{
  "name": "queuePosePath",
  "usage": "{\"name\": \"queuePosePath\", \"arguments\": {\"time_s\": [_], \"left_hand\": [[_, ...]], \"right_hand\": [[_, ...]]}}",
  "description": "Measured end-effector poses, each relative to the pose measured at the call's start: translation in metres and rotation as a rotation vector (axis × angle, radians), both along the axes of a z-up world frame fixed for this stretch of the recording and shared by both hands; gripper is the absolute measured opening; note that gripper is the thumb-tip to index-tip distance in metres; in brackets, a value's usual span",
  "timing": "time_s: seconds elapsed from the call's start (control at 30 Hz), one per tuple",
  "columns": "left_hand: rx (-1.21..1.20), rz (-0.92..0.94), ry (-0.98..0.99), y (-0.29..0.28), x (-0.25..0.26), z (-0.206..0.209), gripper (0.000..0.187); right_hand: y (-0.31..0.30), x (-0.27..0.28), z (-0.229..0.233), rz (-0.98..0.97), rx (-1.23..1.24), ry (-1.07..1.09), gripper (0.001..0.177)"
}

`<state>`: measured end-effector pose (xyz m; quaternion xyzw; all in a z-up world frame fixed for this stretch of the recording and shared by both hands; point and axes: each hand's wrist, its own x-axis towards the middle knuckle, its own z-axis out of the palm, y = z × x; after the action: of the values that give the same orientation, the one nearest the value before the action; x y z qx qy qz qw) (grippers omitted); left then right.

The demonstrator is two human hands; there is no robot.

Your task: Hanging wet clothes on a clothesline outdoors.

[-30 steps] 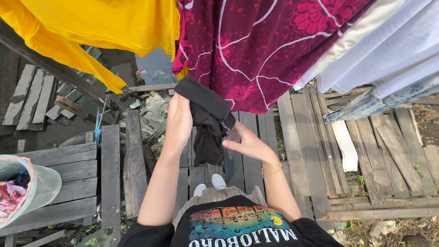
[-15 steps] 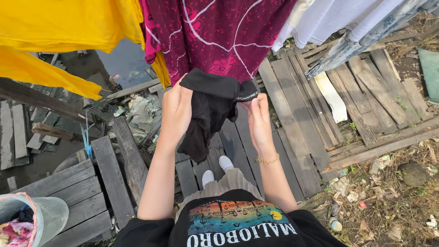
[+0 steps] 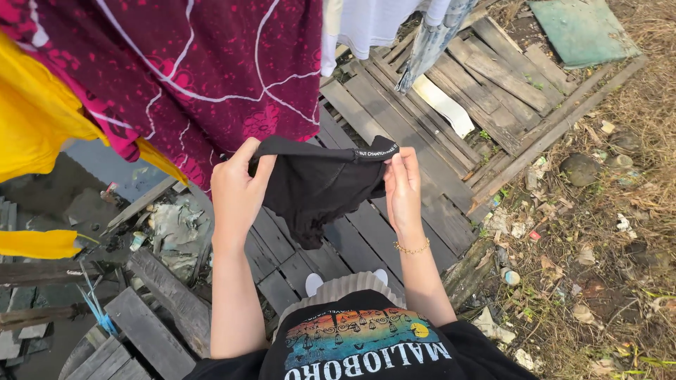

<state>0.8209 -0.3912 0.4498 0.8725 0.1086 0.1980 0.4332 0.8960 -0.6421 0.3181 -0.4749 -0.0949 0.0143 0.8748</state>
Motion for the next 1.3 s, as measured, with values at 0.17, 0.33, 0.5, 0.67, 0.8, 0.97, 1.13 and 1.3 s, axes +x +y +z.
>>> {"name": "queuePosePath", "arguments": {"time_s": [0.17, 0.33, 0.5, 0.67, 0.8, 0.97, 1.13, 1.3], "left_hand": [[0.100, -0.161, 0.139, -0.019, 0.028, -0.015, 0.019], [0.296, -0.357, 0.237, -0.062, 0.057, -0.030, 0.022], [0.488, -0.470, 0.373, -0.111, 0.079, -0.053, 0.025], [0.396, -0.712, 0.248, -0.182, 0.083, -0.038, 0.033], [0.140, -0.951, -0.080, -0.245, 0.081, -0.027, 0.046], [0.007, -0.874, -0.037, -0.302, 0.089, -0.053, 0.030], [-0.136, -0.819, -0.042, -0.334, 0.094, -0.054, 0.017], [-0.283, -0.862, -0.118, -0.348, 0.088, -0.028, 0.014]], "right_hand": [[-0.034, -0.003, 0.010, -0.151, -0.020, -0.046, 0.011], [-0.072, -0.012, 0.027, -0.265, -0.094, -0.010, 0.011], [-0.117, -0.016, 0.022, -0.326, -0.189, -0.005, 0.012], [-0.155, -0.015, 0.014, -0.389, -0.281, -0.042, 0.013], [-0.181, -0.014, 0.014, -0.422, -0.355, -0.092, 0.013], [-0.213, -0.018, 0.020, -0.408, -0.382, -0.140, 0.013], [-0.244, -0.020, 0.008, -0.371, -0.413, -0.134, 0.011], [-0.281, -0.018, -0.046, -0.335, -0.592, 0.076, 0.028]]}}
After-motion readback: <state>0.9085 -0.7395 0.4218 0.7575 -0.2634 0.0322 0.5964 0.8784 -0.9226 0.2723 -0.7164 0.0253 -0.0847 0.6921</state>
